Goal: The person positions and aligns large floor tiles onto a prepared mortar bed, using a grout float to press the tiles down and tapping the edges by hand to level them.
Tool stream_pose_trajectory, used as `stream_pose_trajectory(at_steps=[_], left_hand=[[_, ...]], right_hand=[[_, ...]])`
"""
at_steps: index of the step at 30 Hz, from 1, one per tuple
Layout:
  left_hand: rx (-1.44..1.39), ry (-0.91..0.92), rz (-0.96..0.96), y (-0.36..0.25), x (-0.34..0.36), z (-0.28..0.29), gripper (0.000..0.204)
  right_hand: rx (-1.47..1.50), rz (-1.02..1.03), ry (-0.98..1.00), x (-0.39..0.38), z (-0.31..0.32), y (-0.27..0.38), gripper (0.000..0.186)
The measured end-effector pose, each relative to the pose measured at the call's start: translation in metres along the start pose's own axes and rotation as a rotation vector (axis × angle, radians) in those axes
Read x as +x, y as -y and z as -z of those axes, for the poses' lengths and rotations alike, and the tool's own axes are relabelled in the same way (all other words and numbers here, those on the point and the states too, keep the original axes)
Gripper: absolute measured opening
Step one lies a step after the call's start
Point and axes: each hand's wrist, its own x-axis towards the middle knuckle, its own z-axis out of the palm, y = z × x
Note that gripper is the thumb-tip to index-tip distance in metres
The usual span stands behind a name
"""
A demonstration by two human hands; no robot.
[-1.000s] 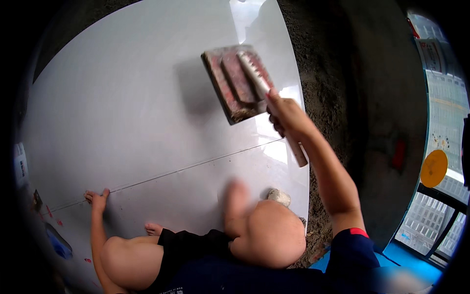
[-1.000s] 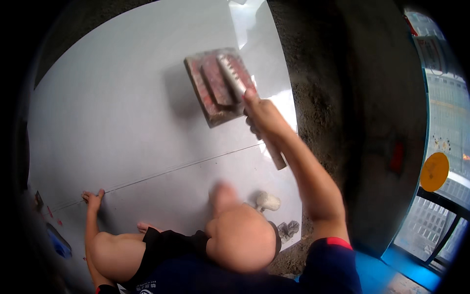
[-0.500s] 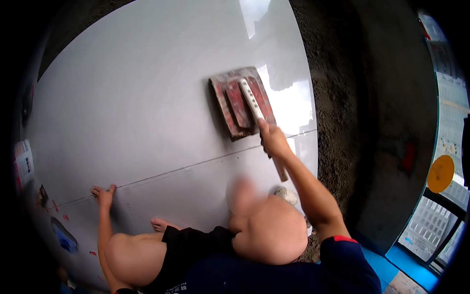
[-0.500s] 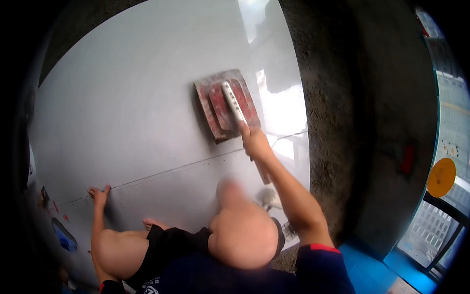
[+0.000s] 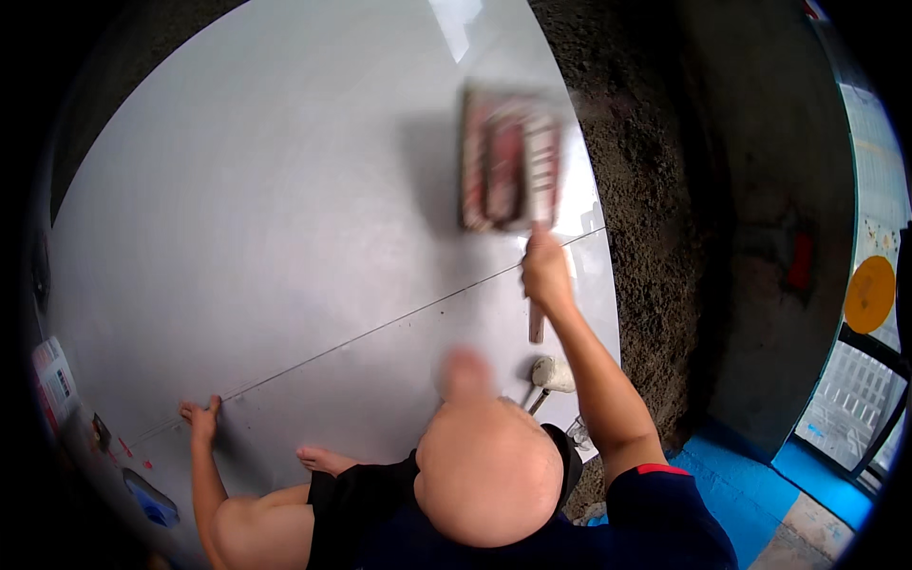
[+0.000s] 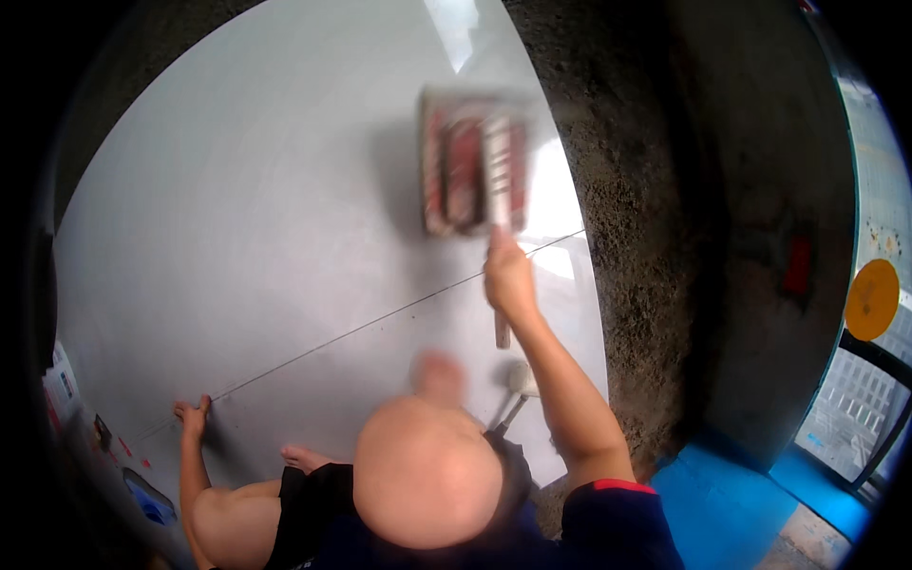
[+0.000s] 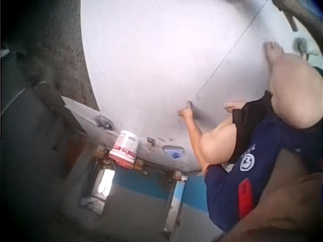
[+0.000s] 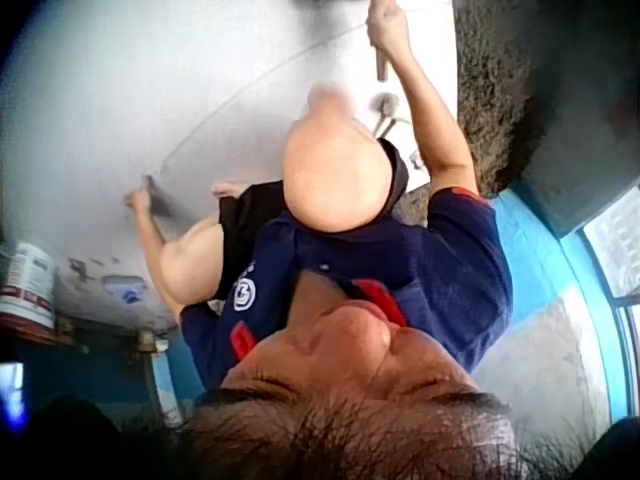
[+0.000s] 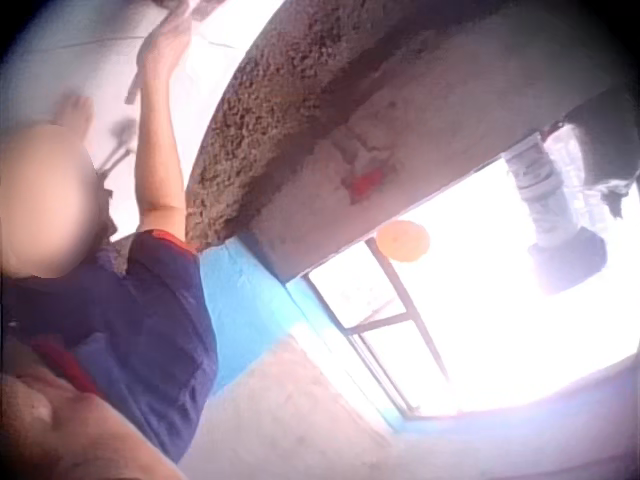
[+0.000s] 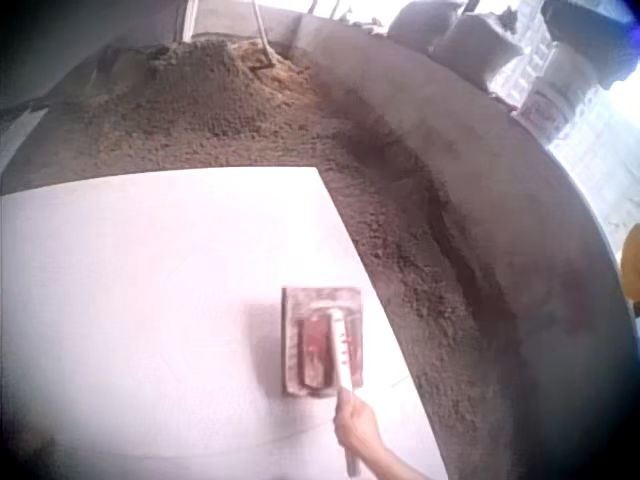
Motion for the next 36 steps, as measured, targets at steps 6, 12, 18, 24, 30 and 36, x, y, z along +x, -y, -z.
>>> stream_pose_trajectory(at_steps=[6, 12, 18, 24, 30, 36], left_hand=[[0.104, 0.45, -0.124, -0.076, -0.043, 0.102, 0.115], [0.47, -0.122, -0.683, -0.276, -0.138, 0.129, 0.105], [0.266, -0.216, -0.998, -0.432, -0.294, -0.024, 0.142], [0.224, -0.165, -0.983, -0.43, -0.327, -0.028, 0.147], [0.2, -0.18, -1.021, -0.44, -0.321, -0.02, 0.147], [0.22, -0.204, -1.013, -0.438, -0.321, -0.025, 0.143]], right_hand=[[-0.056, -0.055, 0.406, -0.007, -0.048, -0.07, 0.072], [0.106, -0.023, 0.433, -0.001, -0.044, -0.035, 0.075], [0.084, 0.229, 0.322, 0.015, -0.056, -0.054, 0.066], [0.262, 0.439, 0.136, -0.008, 0.078, 0.032, 0.059], [0.479, 0.535, -0.09, -0.019, 0.125, 0.047, 0.049], [0.281, 0.128, 0.133, 0.025, -0.028, -0.011, 0.059]])
